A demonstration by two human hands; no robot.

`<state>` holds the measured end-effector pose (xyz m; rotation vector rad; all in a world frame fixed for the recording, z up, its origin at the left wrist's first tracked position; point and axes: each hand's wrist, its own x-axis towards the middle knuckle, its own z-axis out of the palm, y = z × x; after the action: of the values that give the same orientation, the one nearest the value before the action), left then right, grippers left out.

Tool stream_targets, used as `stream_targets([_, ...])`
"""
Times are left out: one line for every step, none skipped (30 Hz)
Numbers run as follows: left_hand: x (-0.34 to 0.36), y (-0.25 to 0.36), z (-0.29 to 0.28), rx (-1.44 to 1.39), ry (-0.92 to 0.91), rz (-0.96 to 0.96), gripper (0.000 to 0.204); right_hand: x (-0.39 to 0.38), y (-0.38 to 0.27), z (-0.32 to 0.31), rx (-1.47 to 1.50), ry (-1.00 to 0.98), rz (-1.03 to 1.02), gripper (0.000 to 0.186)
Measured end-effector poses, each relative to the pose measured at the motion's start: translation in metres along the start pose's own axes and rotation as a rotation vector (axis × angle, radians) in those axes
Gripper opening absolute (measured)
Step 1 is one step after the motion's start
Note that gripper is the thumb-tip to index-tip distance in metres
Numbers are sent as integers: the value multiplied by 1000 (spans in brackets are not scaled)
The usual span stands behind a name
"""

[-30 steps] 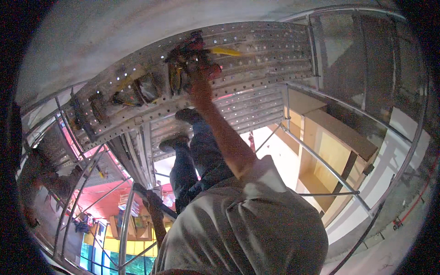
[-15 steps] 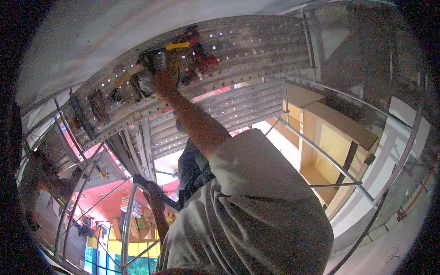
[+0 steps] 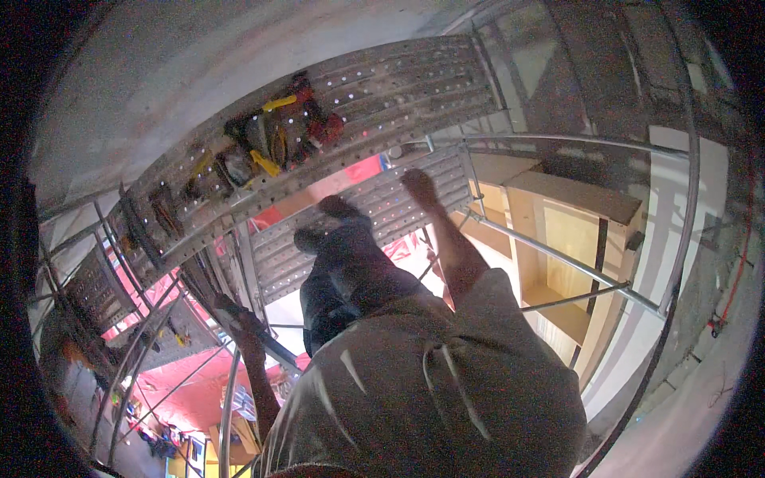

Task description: The person cuts a metal stud profile using metal snips while standing on scaffolding, then fits the piece into the metal framework on the ceiling.

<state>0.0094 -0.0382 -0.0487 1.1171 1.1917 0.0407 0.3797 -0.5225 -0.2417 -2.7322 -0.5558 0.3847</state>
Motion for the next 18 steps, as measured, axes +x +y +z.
stream_targets([-7, 2, 1, 25, -11, 0, 29, 0, 41, -11, -179, -22, -107, 18])
stream_targets([-11, 3, 1, 55, -25, -6, 27, 4, 76, -22, -357, -48, -209, 18])
stream_targets([-14, 1, -1, 64, -15, -17, 27, 7, 100, -32, -364, -7, -208, 22])
stream_targets([-19, -2, -2, 53, -32, -5, 25, 14, 111, -35, -363, 35, -211, 26])
stream_targets([-29, -5, 0, 49, -24, 26, 23, 38, 99, -34, -186, 32, 11, 34])
stream_targets([-37, -5, 5, 63, 4, 31, 23, 57, 91, -38, -23, 19, 246, 43])
stream_targets([-45, 1, 12, 48, 15, -14, 22, 61, 107, -37, -27, 10, 253, 43])
stream_targets([-54, 5, 21, 32, 27, -59, 21, 72, 126, -38, 83, 86, 273, 52])
stream_targets([-60, 8, 32, 59, 108, -79, 19, 82, 146, -37, 190, 165, 295, 61])
stream_targets([-67, -2, 36, 69, 126, -81, 19, 99, 146, -31, 205, 151, 294, 61])
stream_targets([-74, -14, 41, -10, 217, -83, 19, 117, 146, -25, 20, 139, 340, 66])
stream_targets([-79, -23, 51, -87, 315, -71, 19, 139, 137, -22, -155, 129, 376, 70])
stream_targets([-81, -31, 60, -73, 337, -64, 19, 156, 128, -22, -132, 115, 371, 70])
stream_targets([-85, -35, 69, -18, 271, -97, 19, 165, 115, -23, -45, 81, 364, 76])
stream_targets([-93, -37, 78, 28, 206, -136, 19, 170, 105, -24, 35, 48, 352, 84])
stream_targets([-102, -37, 86, 75, 142, -178, 20, 173, 94, -24, 58, 29, 351, 84])
stream_targets([-109, -33, 109, -37, 59, -152, 21, 175, 87, -24, 21, 6, 395, 82])
stream_targets([-117, -36, 129, -20, 157, -181, 23, 178, 89, -24, -24, -14, 432, 80])
